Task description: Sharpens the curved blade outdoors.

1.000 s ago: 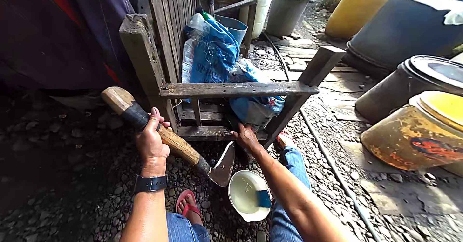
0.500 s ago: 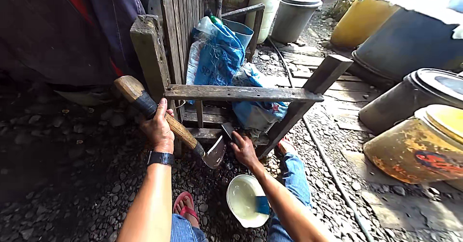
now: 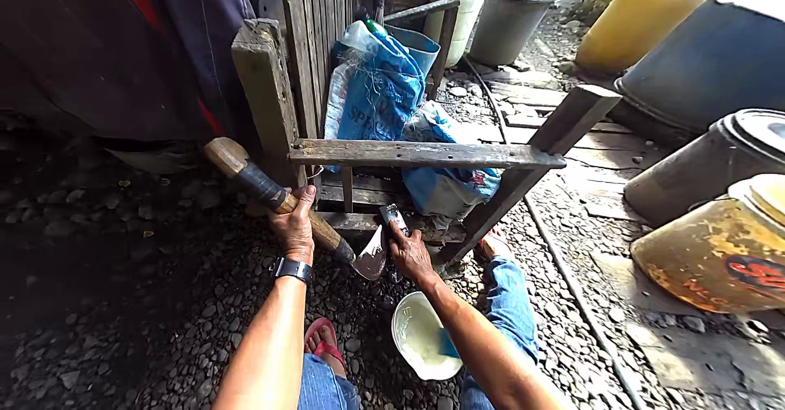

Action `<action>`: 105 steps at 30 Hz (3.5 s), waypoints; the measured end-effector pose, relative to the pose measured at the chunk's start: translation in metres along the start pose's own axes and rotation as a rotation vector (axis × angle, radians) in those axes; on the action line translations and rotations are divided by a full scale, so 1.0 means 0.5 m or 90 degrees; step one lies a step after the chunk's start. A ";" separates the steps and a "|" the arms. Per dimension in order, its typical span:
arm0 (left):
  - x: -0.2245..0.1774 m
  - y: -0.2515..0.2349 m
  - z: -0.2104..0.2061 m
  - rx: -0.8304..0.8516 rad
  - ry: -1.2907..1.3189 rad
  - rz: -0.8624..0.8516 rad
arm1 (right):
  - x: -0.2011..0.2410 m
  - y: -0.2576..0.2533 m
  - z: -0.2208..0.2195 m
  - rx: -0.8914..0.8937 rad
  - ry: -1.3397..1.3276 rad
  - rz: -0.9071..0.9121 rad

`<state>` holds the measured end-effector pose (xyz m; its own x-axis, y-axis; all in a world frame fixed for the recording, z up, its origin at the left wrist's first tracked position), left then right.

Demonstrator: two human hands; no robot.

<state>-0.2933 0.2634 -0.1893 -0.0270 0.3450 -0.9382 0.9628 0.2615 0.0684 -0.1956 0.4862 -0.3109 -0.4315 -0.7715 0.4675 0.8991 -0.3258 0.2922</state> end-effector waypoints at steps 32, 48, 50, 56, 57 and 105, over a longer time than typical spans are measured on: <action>0.024 -0.075 0.009 -0.088 -0.111 0.051 | 0.022 0.029 0.008 0.085 0.137 0.070; 0.014 -0.061 -0.002 -0.085 -0.142 0.041 | 0.020 0.015 0.031 0.135 0.149 0.063; 0.009 -0.063 -0.006 -0.095 -0.148 0.045 | -0.003 0.058 0.016 0.136 0.157 0.122; 0.015 -0.062 -0.003 -0.087 -0.181 0.059 | 0.018 -0.024 0.051 0.155 0.151 0.043; 0.015 -0.061 -0.002 -0.089 -0.182 0.059 | 0.020 -0.025 0.048 0.159 0.156 0.036; 0.013 -0.060 -0.004 -0.105 -0.171 0.064 | -0.016 0.046 0.037 0.157 0.178 0.133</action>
<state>-0.3231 0.2597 -0.1967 0.1592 0.1319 -0.9784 0.8997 0.3886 0.1988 -0.1728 0.4951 -0.2924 -0.1745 -0.9368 0.3032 0.9063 -0.0323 0.4214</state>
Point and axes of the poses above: each hand's wrist, its own y-axis away from the middle knuckle, its own z-axis out of the back of the hand, x = y × z, the point moved 5 cm from there along -y, towards the middle knuckle, and after that the axes turned 8 degrees about z, right-handed, at the moved point
